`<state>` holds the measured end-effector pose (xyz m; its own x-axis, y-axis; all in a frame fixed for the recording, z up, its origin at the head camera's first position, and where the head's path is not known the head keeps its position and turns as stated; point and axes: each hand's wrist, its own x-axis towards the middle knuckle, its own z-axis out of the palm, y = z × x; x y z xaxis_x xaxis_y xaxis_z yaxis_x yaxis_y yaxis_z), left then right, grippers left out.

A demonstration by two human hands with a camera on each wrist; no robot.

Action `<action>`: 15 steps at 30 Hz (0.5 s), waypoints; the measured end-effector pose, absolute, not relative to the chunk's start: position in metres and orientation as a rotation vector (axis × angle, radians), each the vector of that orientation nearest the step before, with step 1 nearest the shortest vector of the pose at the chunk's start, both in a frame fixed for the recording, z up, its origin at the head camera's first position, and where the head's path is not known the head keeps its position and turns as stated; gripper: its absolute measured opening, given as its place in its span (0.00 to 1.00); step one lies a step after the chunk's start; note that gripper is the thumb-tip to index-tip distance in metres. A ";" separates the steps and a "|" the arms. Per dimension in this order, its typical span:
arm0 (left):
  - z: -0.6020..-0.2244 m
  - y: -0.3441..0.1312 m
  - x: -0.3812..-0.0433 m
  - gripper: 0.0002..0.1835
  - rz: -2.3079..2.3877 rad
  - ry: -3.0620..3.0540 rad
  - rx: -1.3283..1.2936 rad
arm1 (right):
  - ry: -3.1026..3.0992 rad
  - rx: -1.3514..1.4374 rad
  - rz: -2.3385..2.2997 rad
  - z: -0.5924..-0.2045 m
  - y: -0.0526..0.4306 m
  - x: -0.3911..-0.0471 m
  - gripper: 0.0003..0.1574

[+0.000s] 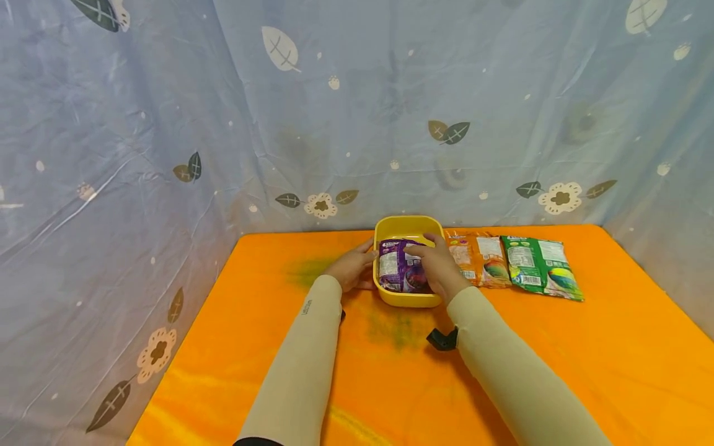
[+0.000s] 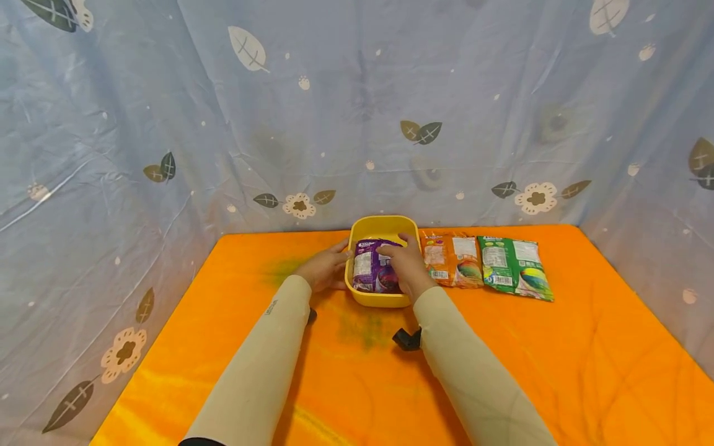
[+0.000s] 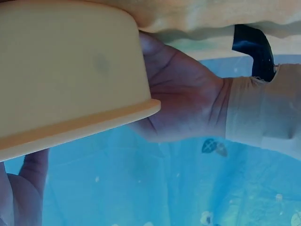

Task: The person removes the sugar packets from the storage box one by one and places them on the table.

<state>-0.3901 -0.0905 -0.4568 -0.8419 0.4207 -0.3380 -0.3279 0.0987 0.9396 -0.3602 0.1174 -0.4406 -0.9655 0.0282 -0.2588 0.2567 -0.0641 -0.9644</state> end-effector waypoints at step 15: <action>-0.456 -0.088 -0.392 0.29 1.797 1.840 0.096 | 2.014 0.100 -1.891 -0.442 0.115 -0.360 0.38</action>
<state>-0.3922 -0.0882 -0.4563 -0.8405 0.4247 -0.3365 -0.3263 0.0990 0.9401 -0.3602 0.1154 -0.4417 -0.9272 -0.2012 -0.3158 0.3025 0.0946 -0.9484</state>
